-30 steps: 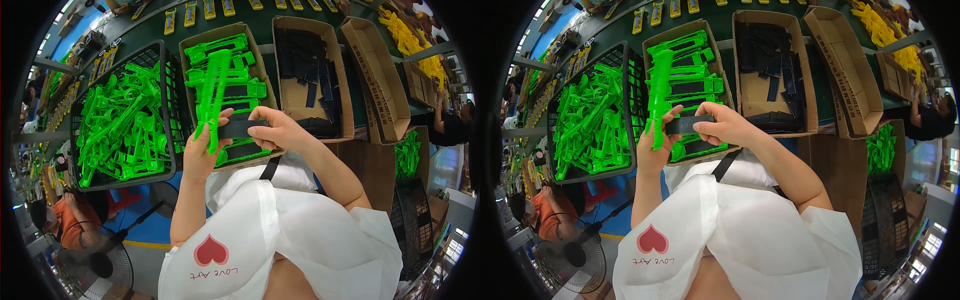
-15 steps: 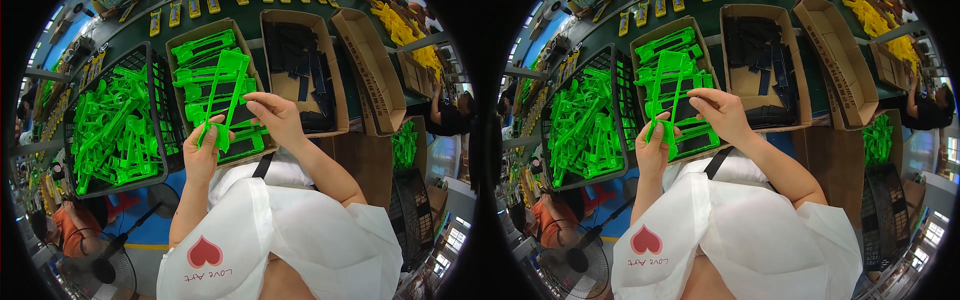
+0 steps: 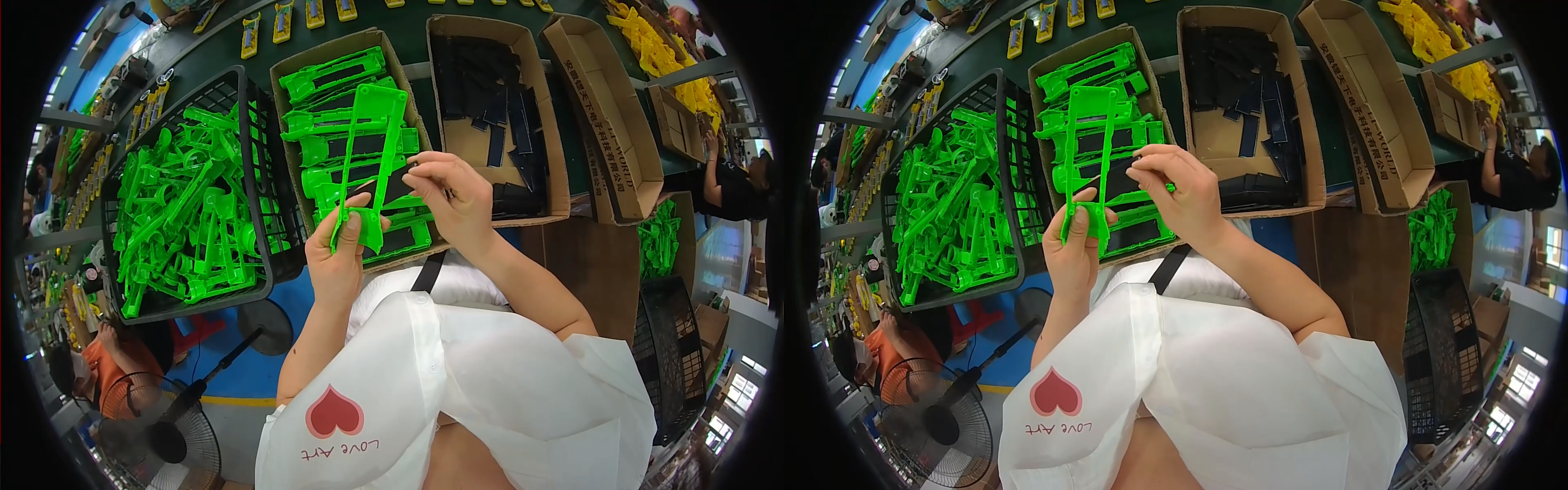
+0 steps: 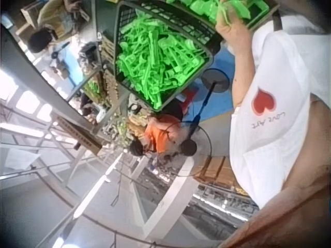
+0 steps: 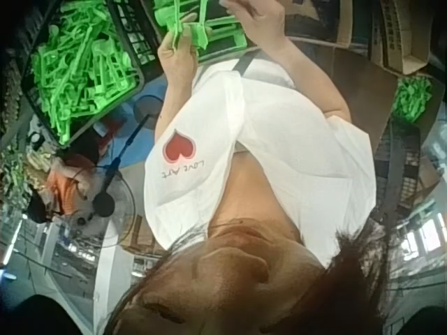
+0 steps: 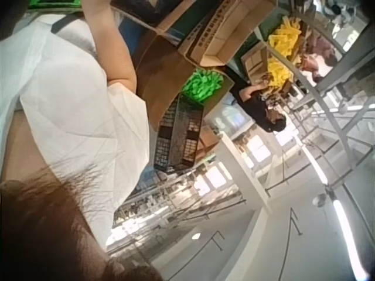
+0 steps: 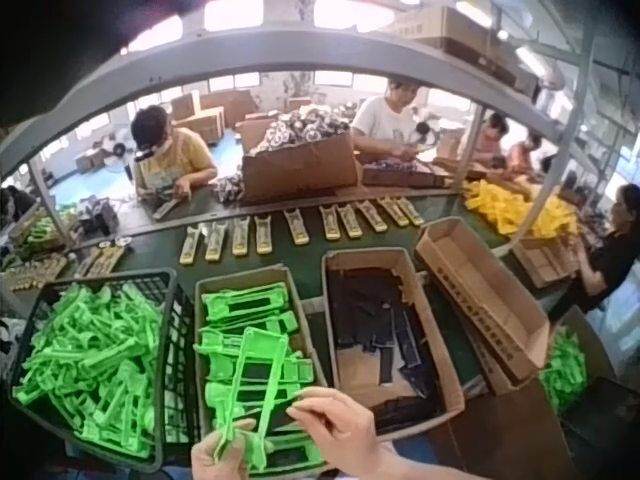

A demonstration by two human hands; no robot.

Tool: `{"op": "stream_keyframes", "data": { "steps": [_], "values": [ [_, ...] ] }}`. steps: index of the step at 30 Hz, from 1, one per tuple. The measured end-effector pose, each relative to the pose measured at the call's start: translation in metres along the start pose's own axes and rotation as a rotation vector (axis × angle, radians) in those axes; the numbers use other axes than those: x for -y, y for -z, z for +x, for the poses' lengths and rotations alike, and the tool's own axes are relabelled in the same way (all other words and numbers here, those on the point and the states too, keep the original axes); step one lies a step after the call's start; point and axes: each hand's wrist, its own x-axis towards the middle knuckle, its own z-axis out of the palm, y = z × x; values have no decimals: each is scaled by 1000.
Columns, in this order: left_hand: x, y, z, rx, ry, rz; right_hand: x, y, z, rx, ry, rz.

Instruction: Manually assembling green plastic frames with black strips on a factory production line.

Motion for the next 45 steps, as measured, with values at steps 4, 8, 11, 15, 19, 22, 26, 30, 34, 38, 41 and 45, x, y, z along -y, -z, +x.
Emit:
{"op": "stream_keyframes", "data": {
  "steps": [4,8,11,15,19,22,26,30,34,38,41,45],
  "values": [
    [-5,-4,1,-36,-17,-9,-4,2,-3,77,265,-212],
    [-4,4,3,19,-36,25,12,7,-3,166,-153,131],
    [-2,8,4,39,-32,83,14,8,12,124,-363,298],
    [-3,7,2,5,-51,214,16,13,17,300,-355,-17],
    [-2,6,1,28,-130,454,11,11,14,242,-35,-374],
    [-3,0,-1,39,-261,510,9,9,16,236,106,-534],
    [3,2,1,56,-400,767,4,5,22,226,261,-816],
    [11,-2,0,-8,-390,832,2,-3,22,196,351,-947],
    [10,-10,3,-114,-524,872,5,-8,21,134,415,-936],
    [6,-10,4,-133,-556,932,1,1,22,167,489,-817],
    [11,-9,16,-258,-484,768,14,6,14,391,568,-546],
    [-5,6,24,-126,26,-1,16,19,7,379,460,-504]
  ]
}}
